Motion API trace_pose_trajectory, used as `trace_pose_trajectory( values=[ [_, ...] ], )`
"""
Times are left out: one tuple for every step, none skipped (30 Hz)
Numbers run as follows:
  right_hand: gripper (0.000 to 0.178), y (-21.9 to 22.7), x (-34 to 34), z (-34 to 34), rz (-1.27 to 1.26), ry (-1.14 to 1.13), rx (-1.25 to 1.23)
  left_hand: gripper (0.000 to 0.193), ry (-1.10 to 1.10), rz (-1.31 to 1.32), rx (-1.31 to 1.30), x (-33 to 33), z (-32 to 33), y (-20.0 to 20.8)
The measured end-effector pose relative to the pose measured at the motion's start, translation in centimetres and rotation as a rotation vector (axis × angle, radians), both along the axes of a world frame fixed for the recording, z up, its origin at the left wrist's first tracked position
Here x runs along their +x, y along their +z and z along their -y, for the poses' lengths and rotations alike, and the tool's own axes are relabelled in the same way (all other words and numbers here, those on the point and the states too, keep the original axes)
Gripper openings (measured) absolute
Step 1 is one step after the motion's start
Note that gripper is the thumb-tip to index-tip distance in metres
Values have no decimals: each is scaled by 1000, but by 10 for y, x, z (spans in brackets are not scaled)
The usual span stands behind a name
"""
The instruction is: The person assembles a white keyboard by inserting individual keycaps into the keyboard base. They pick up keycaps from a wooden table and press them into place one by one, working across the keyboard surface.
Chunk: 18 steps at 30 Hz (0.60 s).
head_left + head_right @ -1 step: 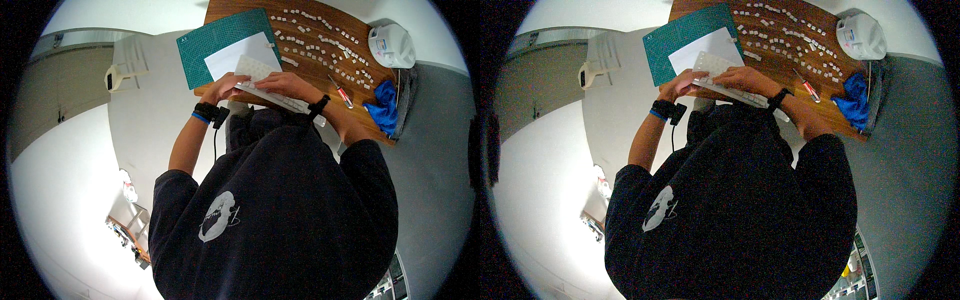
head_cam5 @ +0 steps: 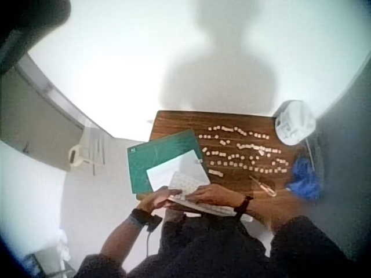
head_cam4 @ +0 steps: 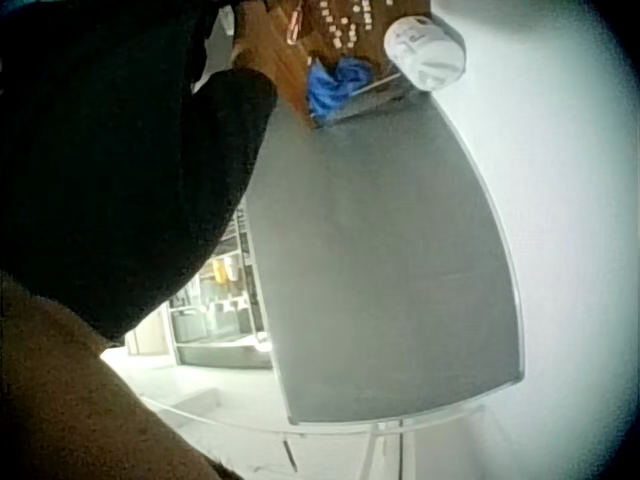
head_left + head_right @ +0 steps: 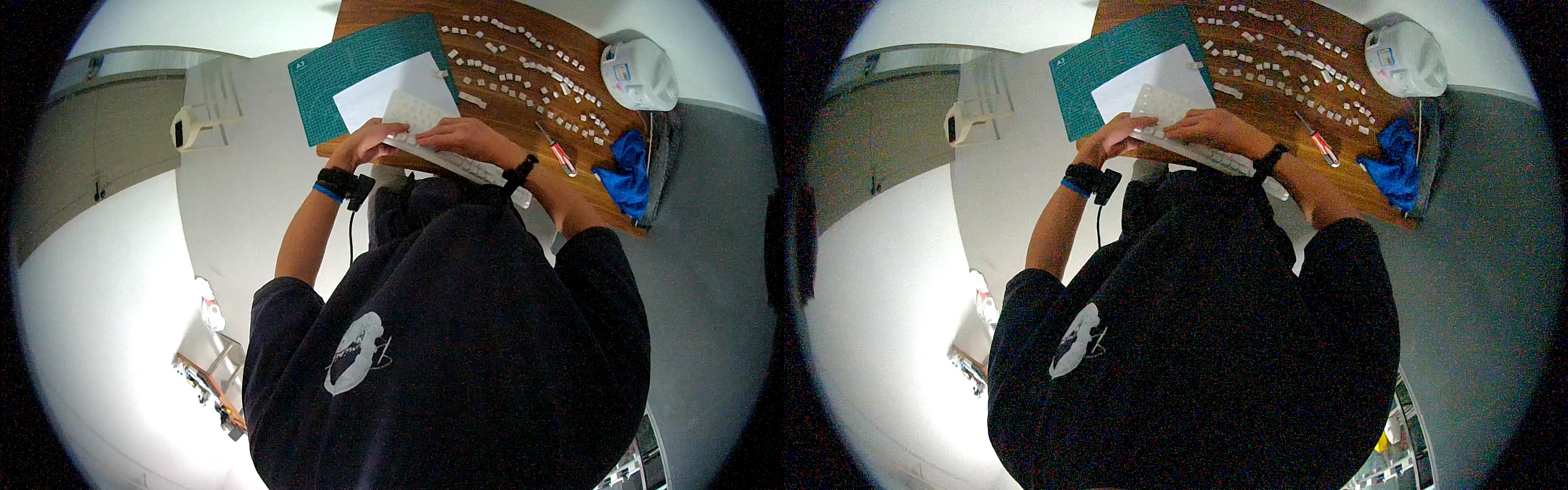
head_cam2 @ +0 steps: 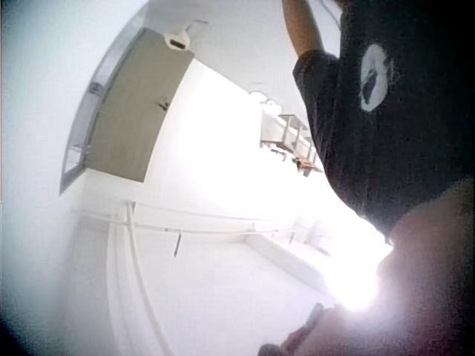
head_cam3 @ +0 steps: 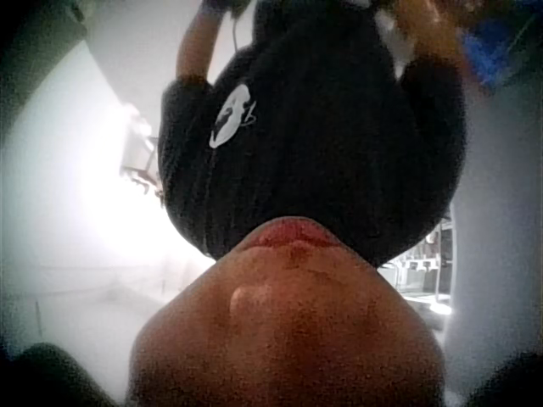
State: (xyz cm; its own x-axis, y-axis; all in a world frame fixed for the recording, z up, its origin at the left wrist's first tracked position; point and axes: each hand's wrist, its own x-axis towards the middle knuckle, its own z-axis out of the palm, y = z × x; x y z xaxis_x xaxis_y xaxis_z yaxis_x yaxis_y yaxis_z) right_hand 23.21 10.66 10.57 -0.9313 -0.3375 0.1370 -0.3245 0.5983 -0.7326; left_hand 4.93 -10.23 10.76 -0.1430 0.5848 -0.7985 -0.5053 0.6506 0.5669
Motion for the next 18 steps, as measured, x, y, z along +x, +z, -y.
trace_pose_trajectory(
  values=[
    [45, -2, 1, 0, -44, 13, -10, 37, -12, -2, -18, 0, 0, -1],
    [45, -4, -1, 0, -74, 28, -13, 36, -10, -1, -12, 0, 1, -2],
    [44, -6, -2, -1, -105, 44, -16, 34, -8, 0, -7, 0, 3, -3],
    [42, -6, -4, -1, -128, 54, 8, 33, -1, 5, 6, 0, 4, -4],
    [39, -7, -6, -2, -150, 63, 32, 31, -25, -17, 26, 0, 6, -6],
    [37, -7, -7, -2, -160, 58, 62, 30, -47, -35, 53, 0, 7, -8],
    [36, -7, -7, -1, -95, 30, -30, 28, -72, -63, 68, 1, 8, -11],
    [36, -7, -8, 0, -21, -9, -114, 28, -46, -44, 79, 0, 9, -13],
    [36, -7, -8, 1, 56, -36, -187, 29, -24, -34, 75, 1, 11, -15],
    [35, -7, -8, 2, 111, -83, -243, 30, -1, -26, 71, 0, 12, -17],
    [35, -7, -8, 4, 170, -116, -285, 32, -5, -37, 103, 0, 13, -19],
    [35, -6, -8, 6, 231, -148, -328, 34, -7, -46, 135, 0, 15, -20],
    [37, -6, -6, 8, 253, -164, -298, 37, -12, -66, 152, 0, 16, -21],
    [40, -5, -4, 10, 273, -180, -269, 41, -92, -154, 163, -1, 18, -21],
    [43, -4, -3, 13, 291, -196, -244, 44, -175, -253, 159, -2, 19, -19],
    [45, -3, -3, 17, 294, -229, -203, 47, -269, -368, 173, -2, 19, -18],
    [47, -2, -5, 22, 296, -262, -167, 50, -264, -345, 144, -2, 18, -17],
    [49, -2, -6, 25, 295, -290, -136, 53, -270, -340, 135, -2, 15, -16]
  ],
)
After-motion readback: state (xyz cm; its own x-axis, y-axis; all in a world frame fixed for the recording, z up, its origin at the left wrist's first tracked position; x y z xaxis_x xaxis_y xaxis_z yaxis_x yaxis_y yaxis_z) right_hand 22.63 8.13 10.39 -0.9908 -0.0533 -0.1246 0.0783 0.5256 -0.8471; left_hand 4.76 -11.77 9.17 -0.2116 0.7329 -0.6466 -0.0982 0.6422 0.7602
